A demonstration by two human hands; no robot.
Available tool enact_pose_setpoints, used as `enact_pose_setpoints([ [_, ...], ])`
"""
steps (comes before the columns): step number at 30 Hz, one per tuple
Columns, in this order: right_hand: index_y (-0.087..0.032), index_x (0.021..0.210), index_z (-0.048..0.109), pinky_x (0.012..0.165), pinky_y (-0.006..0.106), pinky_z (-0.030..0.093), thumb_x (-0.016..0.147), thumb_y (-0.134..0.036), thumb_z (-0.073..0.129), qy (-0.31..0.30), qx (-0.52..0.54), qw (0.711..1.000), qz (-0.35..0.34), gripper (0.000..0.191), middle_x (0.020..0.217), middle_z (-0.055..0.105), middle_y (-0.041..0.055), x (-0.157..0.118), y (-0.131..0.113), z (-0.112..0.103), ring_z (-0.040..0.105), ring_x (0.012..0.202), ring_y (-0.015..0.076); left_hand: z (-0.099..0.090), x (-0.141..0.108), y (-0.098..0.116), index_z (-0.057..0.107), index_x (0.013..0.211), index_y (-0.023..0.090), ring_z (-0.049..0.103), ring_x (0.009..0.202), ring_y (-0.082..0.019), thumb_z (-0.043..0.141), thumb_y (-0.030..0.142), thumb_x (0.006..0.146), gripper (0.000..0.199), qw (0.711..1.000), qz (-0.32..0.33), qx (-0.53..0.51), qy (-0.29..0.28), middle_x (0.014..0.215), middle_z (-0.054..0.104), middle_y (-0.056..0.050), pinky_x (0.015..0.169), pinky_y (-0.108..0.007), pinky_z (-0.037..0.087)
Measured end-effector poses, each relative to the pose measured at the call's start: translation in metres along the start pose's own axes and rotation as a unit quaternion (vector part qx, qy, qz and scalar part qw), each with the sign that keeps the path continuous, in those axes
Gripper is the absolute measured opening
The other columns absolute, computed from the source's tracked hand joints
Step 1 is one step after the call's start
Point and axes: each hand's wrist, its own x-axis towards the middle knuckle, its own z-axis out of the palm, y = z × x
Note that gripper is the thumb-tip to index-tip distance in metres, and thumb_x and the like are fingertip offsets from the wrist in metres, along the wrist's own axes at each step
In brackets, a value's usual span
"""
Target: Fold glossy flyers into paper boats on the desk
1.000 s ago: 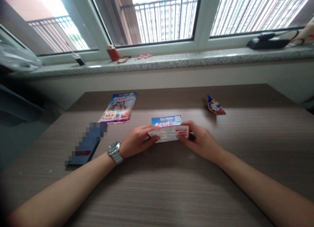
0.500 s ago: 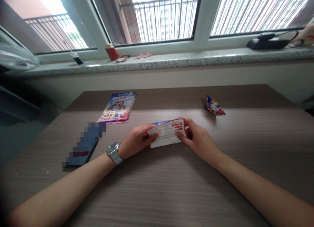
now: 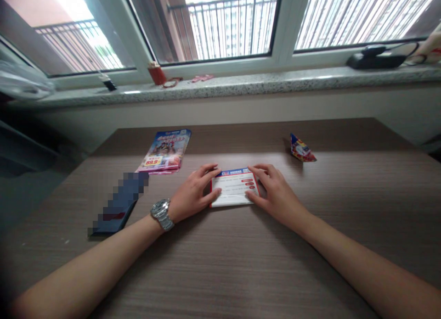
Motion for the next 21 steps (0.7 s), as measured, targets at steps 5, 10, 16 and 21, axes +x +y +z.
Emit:
enact_pose_setpoints([
  [5,-0.027,0.135,0.054,0.105,0.054,0.045,0.088,-0.031,0.064,-0.005,0.0,1.0,-0.003,0.048,0.133,0.051,0.013,0.0,-0.001,-0.001,0.051,0.124,0.0327,-0.001,0.0,0.0,0.053,0.137,0.018,0.048,0.134,-0.029,0.058,0.035,0.093,0.048,1.0,0.005,0.011,-0.011,0.15,0.044,-0.014,0.113,-0.047,0.04],
  [10,-0.025,0.123,0.063,0.101,0.052,0.047,0.095,-0.032,0.056,0.011,0.023,1.0,0.012,0.031,0.125,0.056,0.0127,0.001,-0.005,-0.003,0.056,0.117,0.0304,-0.003,0.0,0.002,0.055,0.136,0.022,0.047,0.135,-0.029,0.059,0.034,0.092,0.045,0.999,0.032,0.008,-0.017,0.151,0.045,-0.012,0.113,-0.048,0.038],
  [16,-0.024,0.111,0.069,0.096,0.049,0.05,0.095,-0.036,0.057,0.024,0.042,0.998,0.031,0.023,0.112,0.062,0.011,0.002,-0.007,-0.006,0.061,0.108,0.0285,-0.005,-0.001,0.003,0.057,0.133,0.025,0.048,0.134,-0.028,0.061,0.033,0.091,0.043,0.999,0.045,0.0,-0.025,0.149,0.048,-0.01,0.113,-0.05,0.036],
  [21,-0.024,0.11,0.069,0.095,0.05,0.049,0.089,-0.039,0.066,0.022,-0.001,0.999,0.037,0.026,0.11,0.061,0.011,0.002,0.003,-0.003,0.06,0.106,0.0301,-0.006,-0.001,0.004,0.06,0.128,0.026,0.048,0.134,-0.028,0.063,0.036,0.089,0.04,0.998,0.051,0.001,-0.028,0.147,0.049,-0.01,0.113,-0.05,0.035],
])
